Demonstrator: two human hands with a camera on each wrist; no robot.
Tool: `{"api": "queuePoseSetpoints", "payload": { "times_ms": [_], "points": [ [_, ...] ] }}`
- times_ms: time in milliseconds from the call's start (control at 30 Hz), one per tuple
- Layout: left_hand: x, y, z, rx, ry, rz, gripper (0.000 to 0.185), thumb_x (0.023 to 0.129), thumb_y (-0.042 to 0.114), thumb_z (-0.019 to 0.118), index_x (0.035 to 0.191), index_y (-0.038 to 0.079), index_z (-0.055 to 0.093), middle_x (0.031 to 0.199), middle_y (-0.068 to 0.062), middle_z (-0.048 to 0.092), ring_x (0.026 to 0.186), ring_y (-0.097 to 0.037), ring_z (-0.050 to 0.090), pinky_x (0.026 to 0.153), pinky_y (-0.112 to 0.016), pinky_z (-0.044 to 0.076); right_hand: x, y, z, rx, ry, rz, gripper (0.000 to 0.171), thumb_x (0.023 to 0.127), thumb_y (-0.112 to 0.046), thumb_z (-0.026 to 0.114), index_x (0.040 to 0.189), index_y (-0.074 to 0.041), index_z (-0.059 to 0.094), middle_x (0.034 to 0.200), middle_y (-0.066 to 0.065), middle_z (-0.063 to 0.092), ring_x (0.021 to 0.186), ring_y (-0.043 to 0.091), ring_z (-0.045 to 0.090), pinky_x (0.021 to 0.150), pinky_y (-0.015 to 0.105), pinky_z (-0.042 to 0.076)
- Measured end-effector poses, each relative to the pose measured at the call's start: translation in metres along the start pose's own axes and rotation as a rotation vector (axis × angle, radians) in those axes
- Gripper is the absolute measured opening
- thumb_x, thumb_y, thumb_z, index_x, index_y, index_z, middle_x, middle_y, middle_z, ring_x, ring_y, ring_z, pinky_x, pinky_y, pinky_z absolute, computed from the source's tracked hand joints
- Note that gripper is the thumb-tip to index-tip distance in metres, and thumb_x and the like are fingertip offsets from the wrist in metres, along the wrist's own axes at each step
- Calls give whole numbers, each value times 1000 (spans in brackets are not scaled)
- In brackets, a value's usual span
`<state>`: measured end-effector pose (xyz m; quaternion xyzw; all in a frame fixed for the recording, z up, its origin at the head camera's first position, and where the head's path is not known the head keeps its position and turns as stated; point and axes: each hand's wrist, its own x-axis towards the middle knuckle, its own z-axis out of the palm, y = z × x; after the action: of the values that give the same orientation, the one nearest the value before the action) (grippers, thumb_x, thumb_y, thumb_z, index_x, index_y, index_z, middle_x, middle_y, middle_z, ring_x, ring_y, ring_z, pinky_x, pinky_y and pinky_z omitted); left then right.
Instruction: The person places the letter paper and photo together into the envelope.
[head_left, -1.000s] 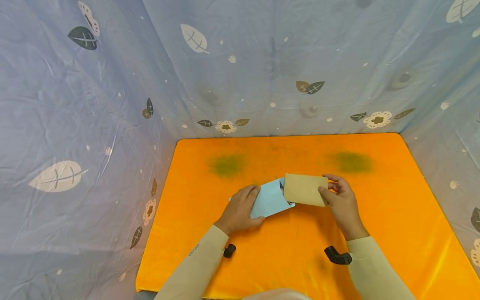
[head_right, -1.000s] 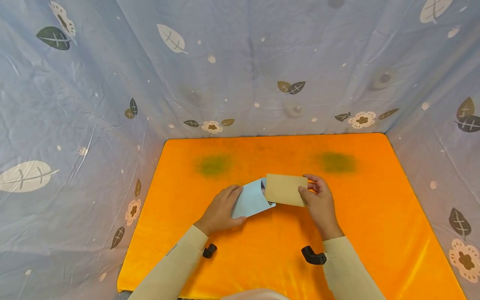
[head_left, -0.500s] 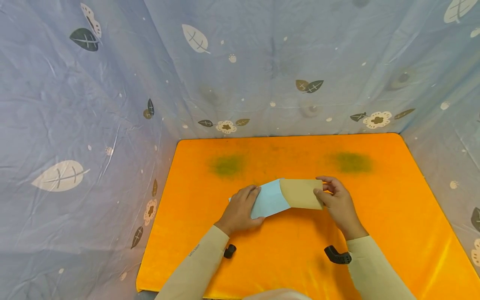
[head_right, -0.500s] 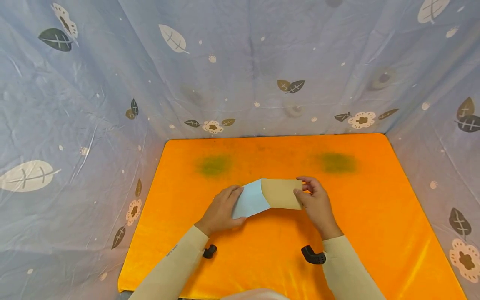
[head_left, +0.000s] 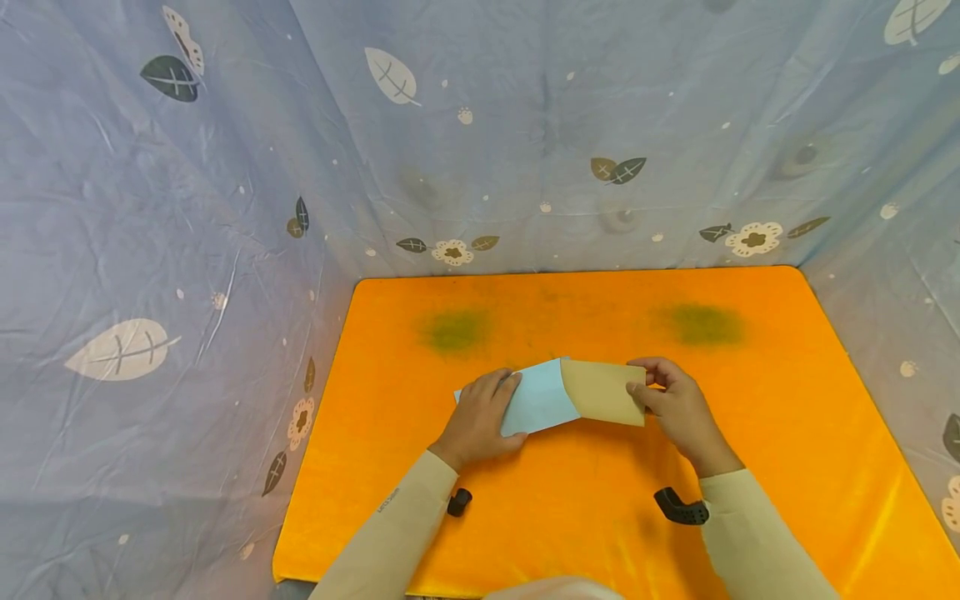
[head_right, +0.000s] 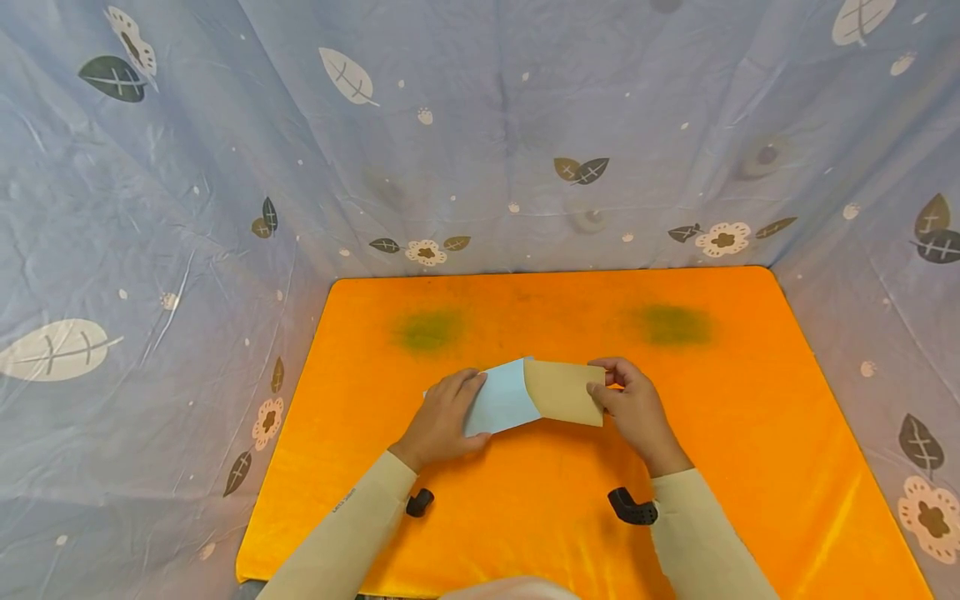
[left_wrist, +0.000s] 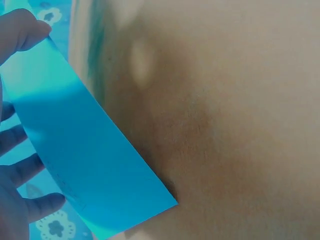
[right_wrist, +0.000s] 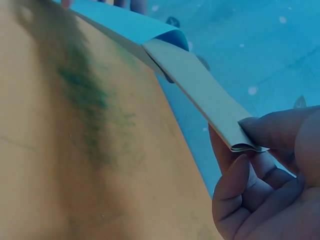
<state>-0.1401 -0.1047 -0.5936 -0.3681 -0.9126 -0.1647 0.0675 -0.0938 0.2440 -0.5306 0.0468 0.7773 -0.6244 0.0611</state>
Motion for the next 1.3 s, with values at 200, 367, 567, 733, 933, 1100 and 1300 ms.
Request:
{"api": "queuePoseSetpoints", "payload": {
  "times_ms": [200, 367, 567, 733, 933, 1100, 1300],
  "points": [
    [-1, 0, -2, 13, -12, 0, 94, 91, 49, 84, 164, 6, 45, 160, -18, 47, 143, -38, 49, 109, -60, 45, 2, 1, -4, -20, -56, -5, 39, 110, -16, 67, 144, 1, 59, 109, 20, 55, 81, 28, 61, 72, 32, 52],
    [-1, -2, -2, 33, -6, 19, 92, 91, 49, 85, 163, 7, 46, 160, -18, 48, 143, -37, 49, 109, -60, 44, 4, 2, -8, -14, -101, 2, 39, 110, -15, 67, 143, 4, 58, 109, 21, 56, 83, 30, 58, 70, 33, 50],
    [-1, -4, -2, 55, -7, 38, 92, 91, 50, 84, 163, 7, 46, 160, -17, 47, 145, -35, 46, 111, -58, 42, 7, 6, -13, -13, -130, 49, 39, 110, -16, 67, 142, 4, 58, 109, 20, 59, 87, 33, 56, 71, 36, 52],
    [-1, -4, -2, 62, -7, 32, 91, 92, 50, 83, 163, 9, 46, 160, -18, 47, 146, -35, 45, 111, -60, 41, 9, 7, -15, 18, -148, 79, 41, 110, -15, 68, 144, 6, 58, 108, 18, 61, 86, 32, 56, 70, 36, 52],
    [0, -2, -2, 50, 21, 38, 89, 90, 47, 86, 162, 9, 49, 159, -19, 48, 144, -36, 46, 110, -61, 41, 10, 7, -16, 47, -153, 107, 43, 109, -13, 68, 145, 7, 56, 106, 17, 59, 83, 30, 56, 69, 35, 52],
    [1, 0, -2, 69, 13, 56, 88, 90, 48, 87, 160, 10, 51, 159, -17, 48, 144, -36, 46, 110, -61, 41, 11, 7, -16, 44, -172, 124, 42, 109, -14, 69, 143, 7, 57, 112, 17, 61, 87, 30, 57, 71, 37, 53],
    [4, 3, -3, 81, -15, 75, 88, 92, 50, 84, 161, 10, 49, 160, -17, 46, 145, -35, 45, 111, -60, 41, 12, 9, -11, 47, -171, 97, 41, 108, -14, 70, 141, 6, 59, 112, 17, 63, 90, 30, 59, 73, 37, 53]
  ]
}}
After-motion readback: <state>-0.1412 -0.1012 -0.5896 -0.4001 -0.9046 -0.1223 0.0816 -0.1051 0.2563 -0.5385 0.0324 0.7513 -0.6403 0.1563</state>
